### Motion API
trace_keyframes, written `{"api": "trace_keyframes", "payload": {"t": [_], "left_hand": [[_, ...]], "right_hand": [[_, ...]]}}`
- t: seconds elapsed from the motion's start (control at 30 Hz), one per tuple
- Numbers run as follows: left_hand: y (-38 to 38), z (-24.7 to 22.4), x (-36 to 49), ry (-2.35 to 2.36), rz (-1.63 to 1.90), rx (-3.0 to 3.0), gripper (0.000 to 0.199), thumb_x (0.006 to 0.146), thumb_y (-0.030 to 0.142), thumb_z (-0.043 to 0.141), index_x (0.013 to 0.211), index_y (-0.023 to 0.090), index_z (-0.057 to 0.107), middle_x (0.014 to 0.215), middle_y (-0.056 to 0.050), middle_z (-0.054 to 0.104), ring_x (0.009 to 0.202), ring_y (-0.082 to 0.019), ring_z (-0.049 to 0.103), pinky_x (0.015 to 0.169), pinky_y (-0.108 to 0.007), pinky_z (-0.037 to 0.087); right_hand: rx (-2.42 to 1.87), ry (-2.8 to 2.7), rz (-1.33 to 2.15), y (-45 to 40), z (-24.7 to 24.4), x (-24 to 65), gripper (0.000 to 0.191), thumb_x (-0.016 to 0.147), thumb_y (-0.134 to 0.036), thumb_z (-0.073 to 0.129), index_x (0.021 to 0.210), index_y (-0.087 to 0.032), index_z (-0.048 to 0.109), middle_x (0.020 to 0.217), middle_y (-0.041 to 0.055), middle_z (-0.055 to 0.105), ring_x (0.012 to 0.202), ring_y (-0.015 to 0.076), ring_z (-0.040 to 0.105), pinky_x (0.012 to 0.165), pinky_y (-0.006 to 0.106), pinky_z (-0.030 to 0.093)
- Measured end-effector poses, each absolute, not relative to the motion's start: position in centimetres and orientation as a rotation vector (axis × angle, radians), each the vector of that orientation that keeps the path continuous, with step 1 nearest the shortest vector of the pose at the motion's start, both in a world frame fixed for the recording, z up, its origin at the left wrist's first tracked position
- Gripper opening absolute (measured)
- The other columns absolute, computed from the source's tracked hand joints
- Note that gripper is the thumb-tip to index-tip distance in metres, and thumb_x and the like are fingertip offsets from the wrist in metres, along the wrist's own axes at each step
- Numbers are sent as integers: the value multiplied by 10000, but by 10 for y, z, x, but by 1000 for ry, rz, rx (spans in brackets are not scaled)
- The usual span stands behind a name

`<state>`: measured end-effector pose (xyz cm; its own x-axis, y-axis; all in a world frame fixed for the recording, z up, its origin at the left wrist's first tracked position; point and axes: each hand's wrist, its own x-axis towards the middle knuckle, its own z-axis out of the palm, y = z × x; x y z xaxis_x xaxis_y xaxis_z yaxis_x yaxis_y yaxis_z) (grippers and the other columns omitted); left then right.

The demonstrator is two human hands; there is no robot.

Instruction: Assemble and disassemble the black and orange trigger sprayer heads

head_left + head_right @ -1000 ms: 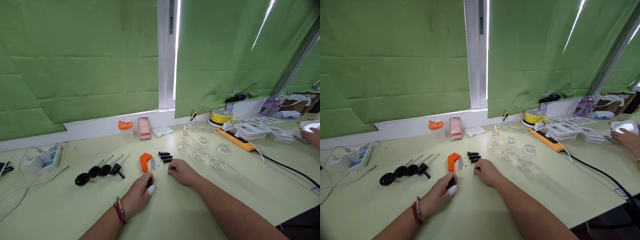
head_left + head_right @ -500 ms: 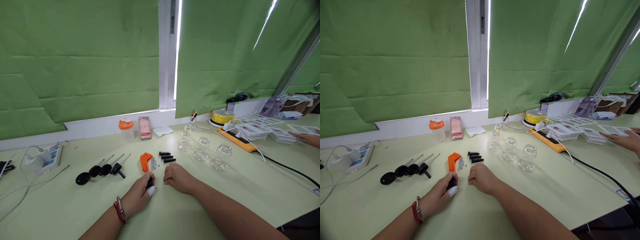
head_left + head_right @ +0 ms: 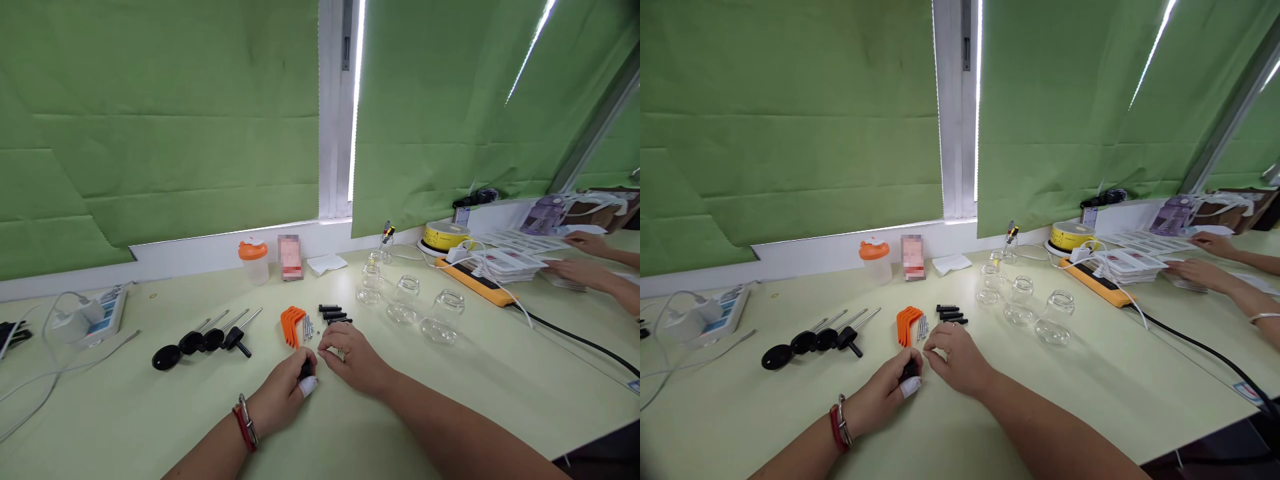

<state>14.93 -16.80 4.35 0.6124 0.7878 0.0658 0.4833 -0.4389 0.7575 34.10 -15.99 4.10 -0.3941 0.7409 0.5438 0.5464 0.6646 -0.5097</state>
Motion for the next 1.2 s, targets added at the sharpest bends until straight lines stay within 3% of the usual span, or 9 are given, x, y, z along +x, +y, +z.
{"api": "trace_keyframes", "payload": {"t": [0.27, 0.8, 1.2], "left_hand": [[-169, 36, 153, 926, 564, 2160, 103, 842, 210, 415, 942, 202, 390, 883, -25, 532, 762, -153, 474, 661, -268, 391], [-171, 42, 154, 923, 584, 2167, 125, 833, 177, 429, 950, 208, 402, 891, -20, 562, 765, -149, 502, 682, -261, 404], [-172, 46, 152, 898, 527, 2069, 124, 847, 219, 416, 968, 215, 389, 912, -25, 581, 790, -142, 512, 752, -273, 425]], "right_hand": [[-865, -2111, 409, -172, 46, 329, 124, 795, -120, 530, 826, -206, 613, 867, 32, 604, 846, 153, 543, 801, 297, 409], [-874, -2027, 650, -176, 51, 329, 184, 785, -91, 501, 823, -199, 645, 808, 22, 575, 759, 129, 536, 713, 245, 435], [-1133, -1753, 710, -152, 51, 357, 149, 814, -227, 472, 880, -178, 596, 806, 30, 603, 707, 131, 541, 634, 247, 436]]}}
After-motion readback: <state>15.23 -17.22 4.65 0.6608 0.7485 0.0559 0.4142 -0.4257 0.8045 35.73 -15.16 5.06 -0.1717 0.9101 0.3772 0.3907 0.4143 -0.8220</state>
